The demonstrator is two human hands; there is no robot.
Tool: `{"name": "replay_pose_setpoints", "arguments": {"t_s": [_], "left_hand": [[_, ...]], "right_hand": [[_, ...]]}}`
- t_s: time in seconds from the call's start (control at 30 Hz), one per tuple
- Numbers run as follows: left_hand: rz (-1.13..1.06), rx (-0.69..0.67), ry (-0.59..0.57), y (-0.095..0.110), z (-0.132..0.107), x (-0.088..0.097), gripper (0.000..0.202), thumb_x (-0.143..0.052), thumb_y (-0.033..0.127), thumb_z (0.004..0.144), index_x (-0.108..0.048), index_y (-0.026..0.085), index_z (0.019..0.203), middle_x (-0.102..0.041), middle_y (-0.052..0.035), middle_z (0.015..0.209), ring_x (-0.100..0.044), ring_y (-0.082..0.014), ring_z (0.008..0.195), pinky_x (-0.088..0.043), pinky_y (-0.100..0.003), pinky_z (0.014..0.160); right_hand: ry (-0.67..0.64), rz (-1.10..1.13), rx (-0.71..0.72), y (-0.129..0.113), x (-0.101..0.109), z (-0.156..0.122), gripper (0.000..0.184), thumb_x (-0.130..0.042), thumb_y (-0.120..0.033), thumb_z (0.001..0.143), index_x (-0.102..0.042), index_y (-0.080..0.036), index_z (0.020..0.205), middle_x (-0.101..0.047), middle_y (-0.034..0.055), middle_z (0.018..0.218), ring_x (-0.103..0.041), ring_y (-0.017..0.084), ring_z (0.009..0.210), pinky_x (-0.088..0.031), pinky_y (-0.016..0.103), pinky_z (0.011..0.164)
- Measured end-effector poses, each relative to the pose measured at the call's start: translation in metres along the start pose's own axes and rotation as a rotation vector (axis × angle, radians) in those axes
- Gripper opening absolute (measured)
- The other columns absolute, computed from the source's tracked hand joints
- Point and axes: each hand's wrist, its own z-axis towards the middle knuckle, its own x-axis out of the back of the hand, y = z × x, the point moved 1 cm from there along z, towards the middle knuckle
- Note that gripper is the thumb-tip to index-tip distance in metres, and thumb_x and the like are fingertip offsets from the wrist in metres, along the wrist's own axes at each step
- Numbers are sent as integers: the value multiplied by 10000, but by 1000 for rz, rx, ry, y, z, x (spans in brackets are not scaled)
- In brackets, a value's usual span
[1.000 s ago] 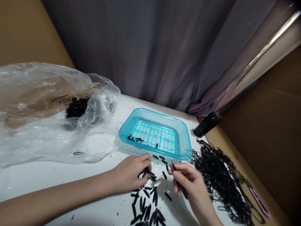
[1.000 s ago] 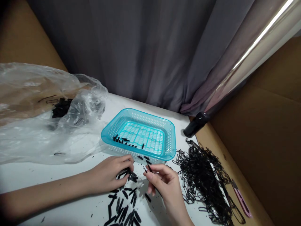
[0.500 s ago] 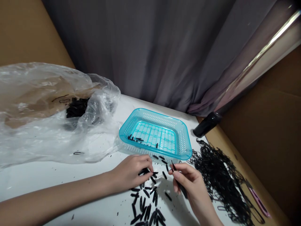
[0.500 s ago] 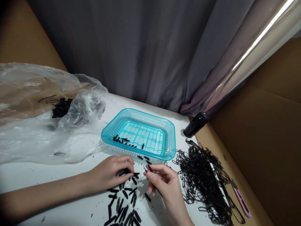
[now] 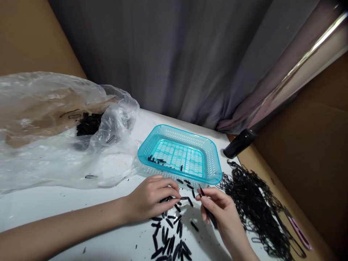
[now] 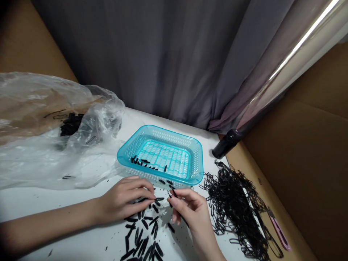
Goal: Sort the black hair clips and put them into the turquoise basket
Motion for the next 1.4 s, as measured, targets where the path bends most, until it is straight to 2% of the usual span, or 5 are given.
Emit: {"name": "replay_pose_setpoints", "arguments": {"t_s": [0.27,0.43,0.57,0.87,1.4], "left_hand": [[137,244,212,-17,18,23,96,-636,244,949,-718,198,929,-716,-19,941,-660,-146,877,-479,-271,754],[126,141,103,-16,14,23,139,-593,243,976,-720,195,947,-725,-28,937,-668,-136,844,-482,-266,739],[154,-4,-154,-14,4,11,214,-508,246,1011,-715,190,1019,-742,-51,1032,-702,-155,855,-508,-269,748],[96,261,-551,-26,-11,-8,507,-513,496,978,-542,213,1398,-511,-136,1489,-652,-319,1183,-551,-387,933],[-35,283,-492,-24,-8,-7,445,-493,440,998,-539,266,1406,-566,-83,1442,-653,-260,1178,-539,-328,952]], "right_hand": [[47,41,3,-11,-10,-7,521,-880,-528,581,-738,-111,859,-664,41,662,-556,40,454,-428,108,423],[17,40,1,-4,-4,-2,514,-880,-513,591,-738,-115,883,-677,52,687,-552,45,454,-429,121,420],[18,37,-6,-2,-2,0,529,-881,-517,590,-737,-106,891,-675,54,668,-550,47,454,-438,129,431],[86,68,-13,-19,-15,-13,497,-891,-506,581,-740,-113,845,-673,41,654,-543,33,458,-422,118,442],[94,60,4,-16,-12,-9,509,-886,-510,579,-739,-108,855,-678,44,679,-543,38,462,-420,128,442]]}}
